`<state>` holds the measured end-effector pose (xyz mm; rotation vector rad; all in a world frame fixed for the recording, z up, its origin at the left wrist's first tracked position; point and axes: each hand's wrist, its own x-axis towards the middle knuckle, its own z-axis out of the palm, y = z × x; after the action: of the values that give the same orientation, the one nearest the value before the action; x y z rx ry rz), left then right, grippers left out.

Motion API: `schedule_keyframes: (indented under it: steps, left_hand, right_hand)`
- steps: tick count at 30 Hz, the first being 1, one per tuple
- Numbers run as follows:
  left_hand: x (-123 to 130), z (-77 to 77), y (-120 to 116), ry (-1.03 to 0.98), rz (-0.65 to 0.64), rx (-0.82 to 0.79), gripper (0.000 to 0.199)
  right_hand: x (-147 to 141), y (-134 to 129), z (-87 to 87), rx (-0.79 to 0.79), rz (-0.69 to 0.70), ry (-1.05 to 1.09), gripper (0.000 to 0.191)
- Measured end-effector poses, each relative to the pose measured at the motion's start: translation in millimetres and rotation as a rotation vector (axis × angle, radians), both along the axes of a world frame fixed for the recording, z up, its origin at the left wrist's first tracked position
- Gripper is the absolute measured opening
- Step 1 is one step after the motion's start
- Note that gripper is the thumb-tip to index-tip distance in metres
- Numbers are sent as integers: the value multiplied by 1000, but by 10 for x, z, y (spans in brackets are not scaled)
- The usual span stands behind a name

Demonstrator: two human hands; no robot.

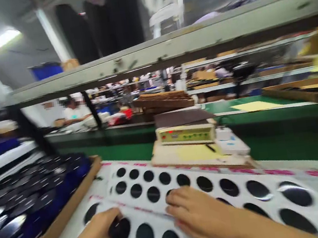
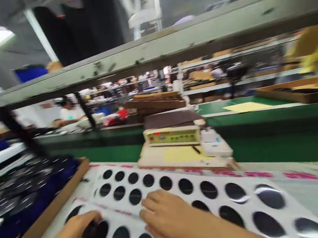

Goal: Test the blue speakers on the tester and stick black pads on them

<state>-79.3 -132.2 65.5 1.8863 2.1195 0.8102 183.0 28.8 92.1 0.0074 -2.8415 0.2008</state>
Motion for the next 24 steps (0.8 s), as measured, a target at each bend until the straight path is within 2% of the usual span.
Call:
schedule_keyframes:
  steps: [2, 4, 7, 9, 11, 13, 15, 17, 20, 24]
  left_hand:
    - [-120, -52, -150, -10, -2, -65, 7]
    - [-229, -91, -241, -33, 32, -47, 20]
    - [-403, -49, -418, -66, 162, 89, 17]
    - [-503, 49, -586, -74, 265, 185, 13]
    - [-544, 162, -743, -68, 301, 205, 19]
    - [-501, 239, -839, -50, 227, 111, 23]
    - [-395, 250, -850, -8, 93, -44, 27]
    - [-289, 200, -792, 66, -19, -176, 41]
    - [-244, 88, -655, 197, -98, -294, 63]
    - [-370, 27, -488, 309, -198, -397, 58]
  right_hand:
    - [-426, -314, -299, -102, 172, -74, 41]
    - [-679, -467, -482, -179, 211, -185, 50]
    - [-810, -477, -607, -228, 200, -278, 51]
    - [-803, -433, -651, -232, 204, -276, 51]
    - [-788, -412, -685, -212, 211, -268, 51]
    - [-807, -441, -700, -172, 213, -232, 51]
    - [-877, -520, -684, -134, 200, -160, 45]
    - [-987, -630, -647, -118, 187, -85, 38]
    - [-1163, -775, -612, -162, 210, -33, 32]
    - [-1274, -834, -659, -201, 239, -45, 32]
